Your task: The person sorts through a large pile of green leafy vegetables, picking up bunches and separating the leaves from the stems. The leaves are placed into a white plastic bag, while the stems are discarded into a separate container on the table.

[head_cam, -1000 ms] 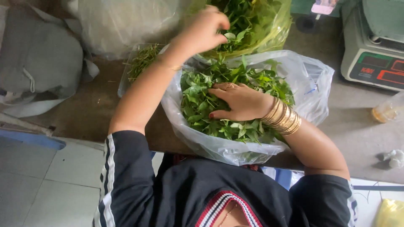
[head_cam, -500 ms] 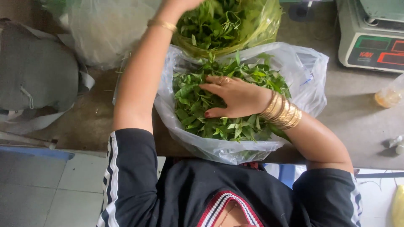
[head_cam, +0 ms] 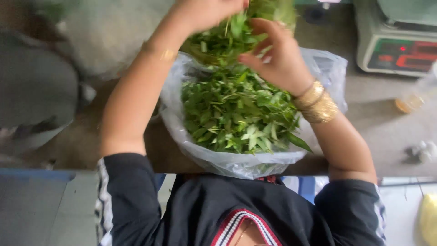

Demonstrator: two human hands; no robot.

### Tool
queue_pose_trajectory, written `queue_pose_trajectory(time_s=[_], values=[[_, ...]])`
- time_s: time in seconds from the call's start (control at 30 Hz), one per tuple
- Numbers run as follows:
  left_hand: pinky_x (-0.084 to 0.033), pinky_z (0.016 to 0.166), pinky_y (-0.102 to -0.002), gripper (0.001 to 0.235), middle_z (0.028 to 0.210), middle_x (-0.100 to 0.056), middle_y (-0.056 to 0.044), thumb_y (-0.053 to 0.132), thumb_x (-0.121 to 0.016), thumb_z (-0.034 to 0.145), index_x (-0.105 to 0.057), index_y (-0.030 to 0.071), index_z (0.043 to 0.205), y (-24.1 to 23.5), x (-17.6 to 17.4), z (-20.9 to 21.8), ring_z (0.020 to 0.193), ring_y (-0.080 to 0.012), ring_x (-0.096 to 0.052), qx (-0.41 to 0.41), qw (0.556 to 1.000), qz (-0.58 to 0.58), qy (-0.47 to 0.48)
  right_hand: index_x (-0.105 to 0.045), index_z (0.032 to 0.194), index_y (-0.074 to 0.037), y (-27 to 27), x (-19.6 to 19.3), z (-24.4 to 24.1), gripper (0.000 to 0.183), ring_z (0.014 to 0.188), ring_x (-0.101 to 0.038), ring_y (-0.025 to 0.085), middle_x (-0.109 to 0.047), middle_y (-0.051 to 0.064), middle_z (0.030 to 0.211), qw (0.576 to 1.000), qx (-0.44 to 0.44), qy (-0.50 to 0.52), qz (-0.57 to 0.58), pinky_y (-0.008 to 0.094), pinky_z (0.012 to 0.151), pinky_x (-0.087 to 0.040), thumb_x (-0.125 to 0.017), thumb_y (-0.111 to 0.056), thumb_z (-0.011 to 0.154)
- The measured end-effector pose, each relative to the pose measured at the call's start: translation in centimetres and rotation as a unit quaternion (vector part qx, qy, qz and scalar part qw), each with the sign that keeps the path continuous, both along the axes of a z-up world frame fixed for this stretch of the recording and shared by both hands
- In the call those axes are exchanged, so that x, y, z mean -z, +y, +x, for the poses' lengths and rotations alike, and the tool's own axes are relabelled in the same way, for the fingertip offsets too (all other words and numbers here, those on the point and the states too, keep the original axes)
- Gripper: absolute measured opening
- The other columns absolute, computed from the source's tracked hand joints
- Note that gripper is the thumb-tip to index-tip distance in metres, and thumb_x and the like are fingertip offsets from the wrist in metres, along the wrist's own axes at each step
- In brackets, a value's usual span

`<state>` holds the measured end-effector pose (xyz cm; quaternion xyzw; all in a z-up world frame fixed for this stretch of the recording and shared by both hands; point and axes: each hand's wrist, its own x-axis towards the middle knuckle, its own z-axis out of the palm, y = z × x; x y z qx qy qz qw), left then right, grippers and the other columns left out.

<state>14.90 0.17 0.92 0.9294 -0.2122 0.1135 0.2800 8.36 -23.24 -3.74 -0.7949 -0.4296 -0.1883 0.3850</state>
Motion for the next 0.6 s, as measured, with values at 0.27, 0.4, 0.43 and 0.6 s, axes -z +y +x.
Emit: queue_pose_trajectory(time_s=[0.27,0.4,0.43,0.6], values=[[-0.049,0.085,-0.031,0.013,0.115,-0.066,-0.015,-0.002,-0.069,0.105,-0.066,-0.003,0.117,-4.1,-2.2,-9.6,0.101,-0.0222,-0.063,0.232,0.967,-0.070,-0.081,-0.070,0.108,-0.005,0.0,0.4,0.2,0.020,0.090,-0.070,0.019,-0.076,0.010,0.103,0.995,-0.093,0.005,0.046,0.035,0.081,-0.054,-0.072,-0.007,0.089],[-0.053,0.089,-0.031,0.029,0.120,-0.068,-0.013,-0.007,-0.063,0.097,-0.064,-0.002,0.125,-3.0,-2.6,-11.9,0.102,-0.0204,-0.064,0.180,0.983,-0.030,0.002,-0.061,0.120,-0.001,-0.5,-0.5,-0.6,0.032,0.061,-0.071,0.010,-0.073,0.005,0.091,0.989,-0.125,0.055,0.062,0.027,0.061,-0.054,-0.073,-0.009,0.092],[-0.052,0.081,-0.028,0.026,0.114,-0.068,-0.012,-0.005,-0.066,0.100,-0.064,-0.002,0.126,-2.5,-2.1,-12.0,0.090,-0.0175,-0.063,0.138,0.989,-0.043,0.022,-0.059,0.115,-0.003,-0.5,-0.7,-0.9,0.026,0.060,-0.073,0.009,-0.074,0.004,0.088,0.986,-0.142,0.064,0.064,0.023,0.057,-0.058,-0.072,-0.007,0.093],[-0.056,0.091,-0.033,0.039,0.112,-0.063,-0.017,0.002,-0.069,0.103,-0.052,-0.009,0.136,-0.3,-0.1,-12.1,0.104,-0.0232,-0.064,0.085,0.989,-0.096,0.071,-0.054,0.097,-0.006,-0.3,-1.2,-1.5,0.016,0.062,-0.078,0.010,-0.072,0.007,0.086,0.976,-0.178,0.084,0.092,0.017,0.050,-0.064,-0.070,-0.001,0.094]])
